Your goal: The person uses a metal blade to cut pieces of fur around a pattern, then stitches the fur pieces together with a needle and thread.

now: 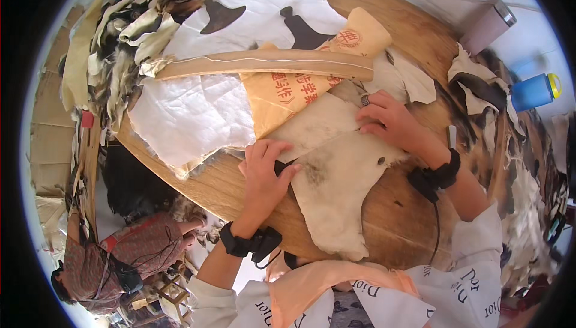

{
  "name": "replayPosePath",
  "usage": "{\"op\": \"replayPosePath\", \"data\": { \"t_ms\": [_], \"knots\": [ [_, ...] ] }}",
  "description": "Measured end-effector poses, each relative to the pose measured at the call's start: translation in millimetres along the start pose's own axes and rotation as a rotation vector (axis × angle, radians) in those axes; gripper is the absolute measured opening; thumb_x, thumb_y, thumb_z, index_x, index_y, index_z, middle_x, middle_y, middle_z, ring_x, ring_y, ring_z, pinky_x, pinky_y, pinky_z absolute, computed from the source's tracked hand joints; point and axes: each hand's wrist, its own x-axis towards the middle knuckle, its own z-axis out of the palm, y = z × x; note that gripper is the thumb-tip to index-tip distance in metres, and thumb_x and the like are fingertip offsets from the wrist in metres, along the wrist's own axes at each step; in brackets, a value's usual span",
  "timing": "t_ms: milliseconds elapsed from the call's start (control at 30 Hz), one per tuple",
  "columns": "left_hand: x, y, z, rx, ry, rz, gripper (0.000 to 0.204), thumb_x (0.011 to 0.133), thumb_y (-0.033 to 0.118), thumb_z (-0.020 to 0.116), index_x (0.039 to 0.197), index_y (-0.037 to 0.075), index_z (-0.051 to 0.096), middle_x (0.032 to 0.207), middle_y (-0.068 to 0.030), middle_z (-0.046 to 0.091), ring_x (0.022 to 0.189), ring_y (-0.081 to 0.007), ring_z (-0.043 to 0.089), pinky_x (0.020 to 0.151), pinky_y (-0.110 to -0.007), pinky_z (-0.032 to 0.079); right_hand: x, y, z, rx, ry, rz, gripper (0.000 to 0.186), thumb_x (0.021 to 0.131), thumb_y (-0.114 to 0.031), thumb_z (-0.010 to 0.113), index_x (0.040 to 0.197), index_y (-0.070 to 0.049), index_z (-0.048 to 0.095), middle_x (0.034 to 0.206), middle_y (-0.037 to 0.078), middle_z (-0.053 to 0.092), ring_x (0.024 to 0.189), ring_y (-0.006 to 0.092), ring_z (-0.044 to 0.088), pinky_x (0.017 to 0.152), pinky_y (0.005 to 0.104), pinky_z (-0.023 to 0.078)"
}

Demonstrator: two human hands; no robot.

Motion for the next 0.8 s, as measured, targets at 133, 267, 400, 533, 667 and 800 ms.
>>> {"op": "replayPosePath", "data": {
  "t_ms": [133, 267, 400, 533, 667, 800],
  "knots": [
    [1.7, -3.2, 1.3, 0.035, -0.016, 0.011, 0.032, 0.068, 0.019, 0.07, 0.098, 0.014, 0.059, 0.1, -0.0044, 0.052, 0.101, -0.0243, 0.044, 0.08, -0.04, 0.033, 1.4, -2.9, -4.5, 0.019, 0.013, 0.009, 0.018, 0.07, -0.007, 0.067, 0.085, -0.008, 0.058, 0.083, 0.007, 0.052, 0.083, 0.0282, 0.049, 0.072, 0.0368, 0.042],
    [10.9, 21.5, -14.2, -0.105, 0.022, 0.038, 0.028, 0.07, 0.013, 0.068, 0.097, 0.01, 0.06, 0.095, -0.0075, 0.054, 0.093, -0.0266, 0.049, 0.08, -0.038, 0.038, 2.5, -12.0, -23.5, -0.015, 0.146, 0.115, 0.017, 0.069, -0.005, 0.066, 0.084, -0.007, 0.059, 0.081, 0.008, 0.051, 0.08, 0.0287, 0.05, 0.069, 0.0363, 0.042],
    [39.5, 54.6, 10.9, -0.21, 0.001, 0.21, 0.025, 0.07, 0.003, 0.065, 0.094, 0.006, 0.061, 0.091, -0.0103, 0.056, 0.085, -0.027, 0.052, 0.077, -0.034, 0.041, -0.1, -14.5, -31.0, -0.048, 0.136, 0.074, 0.018, 0.07, -0.005, 0.068, 0.087, -0.007, 0.061, 0.08, 0.008, 0.052, 0.08, 0.027, 0.051, 0.068, 0.0338, 0.042],
    [51.2, 57.3, 51.3, -0.189, 0.032, 0.261, 0.026, 0.067, 0.002, 0.066, 0.092, 0.006, 0.061, 0.086, -0.0094, 0.054, 0.083, -0.0278, 0.05, 0.074, -0.037, 0.041, -2.3, -9.6, -10.1, -0.01, 0.046, -0.094, 0.019, 0.068, -0.007, 0.068, 0.084, -0.007, 0.058, 0.082, 0.008, 0.05, 0.08, 0.0285, 0.049, 0.07, 0.0361, 0.043],
    [48.1, 55.7, 58.2, -0.125, 0.016, 0.209, 0.024, 0.069, 0.005, 0.067, 0.092, 0.005, 0.061, 0.09, -0.0099, 0.055, 0.091, -0.0283, 0.051, 0.078, -0.036, 0.042, -5.7, -4.2, -2.4, 0.029, 0.034, -0.046, 0.023, 0.066, -0.011, 0.07, 0.085, -0.008, 0.057, 0.083, 0.008, 0.05, 0.083, 0.0282, 0.048, 0.072, 0.0356, 0.042],
    [48.4, 51.6, 60.0, -0.144, 0.024, 0.191, 0.027, 0.068, 0.004, 0.068, 0.094, 0.005, 0.06, 0.091, -0.0106, 0.054, 0.089, -0.0291, 0.05, 0.078, -0.036, 0.042, -3.5, -3.3, -0.4, 0.065, 0.021, 0.004, 0.025, 0.066, -0.011, 0.071, 0.087, -0.008, 0.058, 0.083, 0.007, 0.05, 0.083, 0.0267, 0.048, 0.072, 0.0353, 0.042]
  ]
}}
